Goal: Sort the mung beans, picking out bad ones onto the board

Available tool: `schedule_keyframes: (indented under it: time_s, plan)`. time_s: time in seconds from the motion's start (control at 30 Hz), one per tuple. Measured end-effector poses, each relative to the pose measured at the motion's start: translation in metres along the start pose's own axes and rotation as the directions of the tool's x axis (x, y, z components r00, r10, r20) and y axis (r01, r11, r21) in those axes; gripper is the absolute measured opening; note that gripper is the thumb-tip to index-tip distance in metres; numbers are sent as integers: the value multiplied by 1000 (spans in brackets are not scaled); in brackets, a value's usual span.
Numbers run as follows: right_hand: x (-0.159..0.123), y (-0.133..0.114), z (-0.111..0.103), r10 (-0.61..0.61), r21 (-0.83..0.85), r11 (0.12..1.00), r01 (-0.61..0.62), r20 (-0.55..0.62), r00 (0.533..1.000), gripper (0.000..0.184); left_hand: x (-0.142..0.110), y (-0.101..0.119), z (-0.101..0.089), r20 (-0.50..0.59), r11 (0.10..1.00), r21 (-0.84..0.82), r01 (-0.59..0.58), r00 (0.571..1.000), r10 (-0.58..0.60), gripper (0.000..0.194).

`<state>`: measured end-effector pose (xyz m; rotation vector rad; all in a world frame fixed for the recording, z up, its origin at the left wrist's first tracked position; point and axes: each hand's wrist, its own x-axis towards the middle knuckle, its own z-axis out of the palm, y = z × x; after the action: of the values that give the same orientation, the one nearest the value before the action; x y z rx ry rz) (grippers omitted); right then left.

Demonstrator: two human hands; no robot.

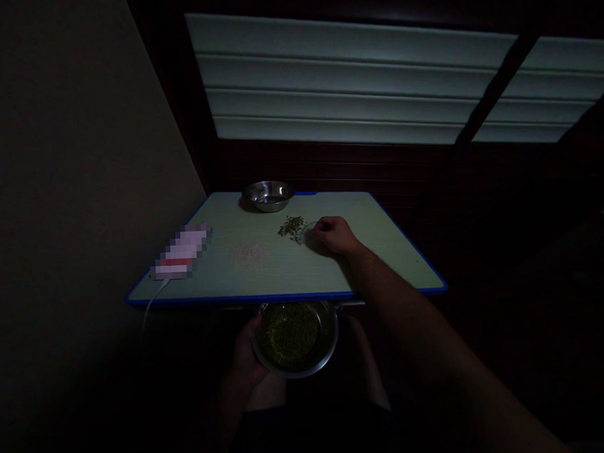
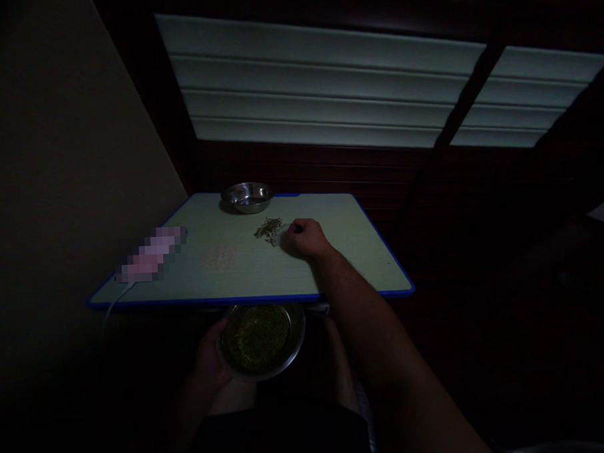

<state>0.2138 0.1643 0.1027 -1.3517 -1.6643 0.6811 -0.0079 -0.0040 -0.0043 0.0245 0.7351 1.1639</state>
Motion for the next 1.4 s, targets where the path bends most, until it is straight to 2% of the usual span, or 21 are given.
schedule_keyframes:
  time_s: [0.17, 0.3, 0.6, 0.73, 0.93, 1.17, 1.4]
  plan:
    - [0, 0, 0, -15, -19, 1000, 15, -8, 1000, 13, 1, 0, -2, 36, 1000, -12, -13, 999, 13, 25]
    - [-1, 1, 0, -12, 13, 1000, 12, 23, 1000, 14, -1, 0, 0, -16, 1000, 9, -22, 1000, 22, 20]
    - [-1, -3, -2, 9, 30, 1000, -9, 24, 1000, 12, 1, 1, -4, 6, 1000, 4, 2, 1000, -2, 26]
    - [-1, -2, -1, 20, 12, 1000, -20, 43, 999, 10, -2, 1, 3, -33, 1000, 9, -12, 999, 13, 22]
    - [-1, -2, -1, -13, -47, 999, 13, -19, 1000, 12, -6, 0, 10, -91, 999, 32, -27, 995, 30, 18]
    - [-2, -2, 0, -86, -3, 996, 86, 23, 996, 14, -8, 1, 11, -59, 999, 31, -15, 998, 17, 17]
    - [-2, -3, -1, -74, 50, 996, 73, 15, 997, 16, -8, 0, 14, -127, 998, 42, -36, 991, 41, 18]
